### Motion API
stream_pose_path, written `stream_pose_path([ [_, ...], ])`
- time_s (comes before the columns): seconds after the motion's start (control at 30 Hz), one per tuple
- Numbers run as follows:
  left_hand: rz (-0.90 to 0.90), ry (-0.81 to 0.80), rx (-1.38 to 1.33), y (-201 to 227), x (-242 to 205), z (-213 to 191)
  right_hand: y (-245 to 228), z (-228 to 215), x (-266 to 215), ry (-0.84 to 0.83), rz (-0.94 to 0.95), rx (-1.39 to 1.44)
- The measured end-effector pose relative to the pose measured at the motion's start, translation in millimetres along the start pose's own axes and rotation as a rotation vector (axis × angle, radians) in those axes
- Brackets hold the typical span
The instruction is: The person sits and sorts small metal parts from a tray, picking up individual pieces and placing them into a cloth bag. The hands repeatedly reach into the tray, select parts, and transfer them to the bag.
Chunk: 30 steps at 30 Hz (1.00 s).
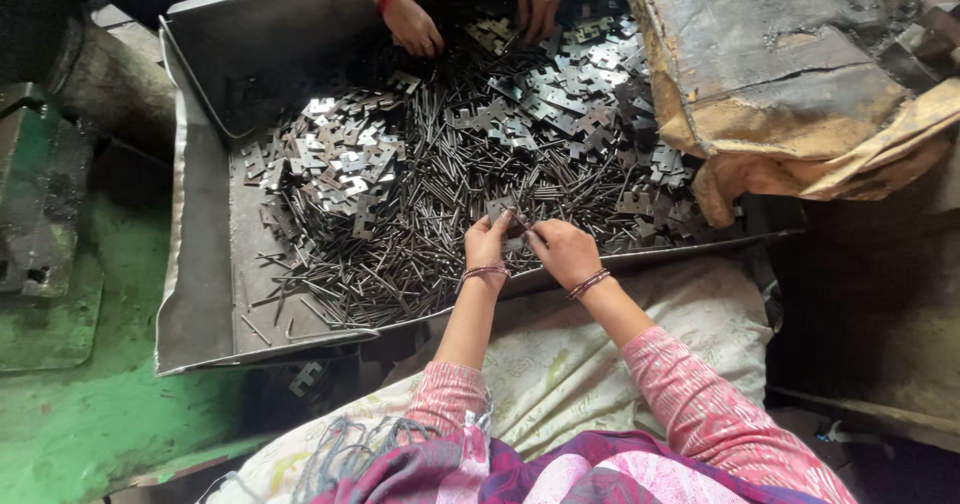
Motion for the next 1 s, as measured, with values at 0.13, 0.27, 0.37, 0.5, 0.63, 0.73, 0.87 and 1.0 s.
stream_pose_path([
  [0.13,-0.037,0.069,-0.114,-3.4,1.1,-21.3,-24.1,19.3,5.5,-0.031,-0.122,-0.096],
  [0.27,-0.06,0.086,-0.211,-6.7,6.4,-29.0,-41.3,25.3,21.4,-0.084,-0.21,-0.243],
  [0.37,-0.068,0.073,-0.263,-6.9,11.6,-32.0,-50.2,17.4,26.3,-0.006,-0.336,-0.205],
  [0.5,-0.143,0.085,-0.26,-10.1,8.1,-35.0,-8.6,10.2,38.3,-0.055,-0.14,-0.214],
  [0.63,-0.153,0.084,-0.287,-3.9,4.0,-37.6,115.5,-3.9,74.2,-0.105,0.227,-0.326],
  [0.73,-0.14,0.075,-0.316,-8.0,2.3,-34.4,223.1,-7.5,105.0,-0.109,0.413,-0.439],
  [0.87,-0.127,0.07,-0.363,-6.5,3.6,-35.8,295.9,-7.8,110.6,0.099,0.239,-0.473],
  [1.0,-0.117,0.112,-0.389,-3.7,-0.2,-34.0,312.1,21.6,102.9,0.077,0.364,-0.528],
])
Point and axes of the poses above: each hand's wrist, its own x-axis towards the middle knuckle, its own z-axis out of the palm, y = z × x, the point moved 5 cm from there along x, towards the middle knuckle, and after that the axes turned 5 degrees about y, right-handed, at the moved point
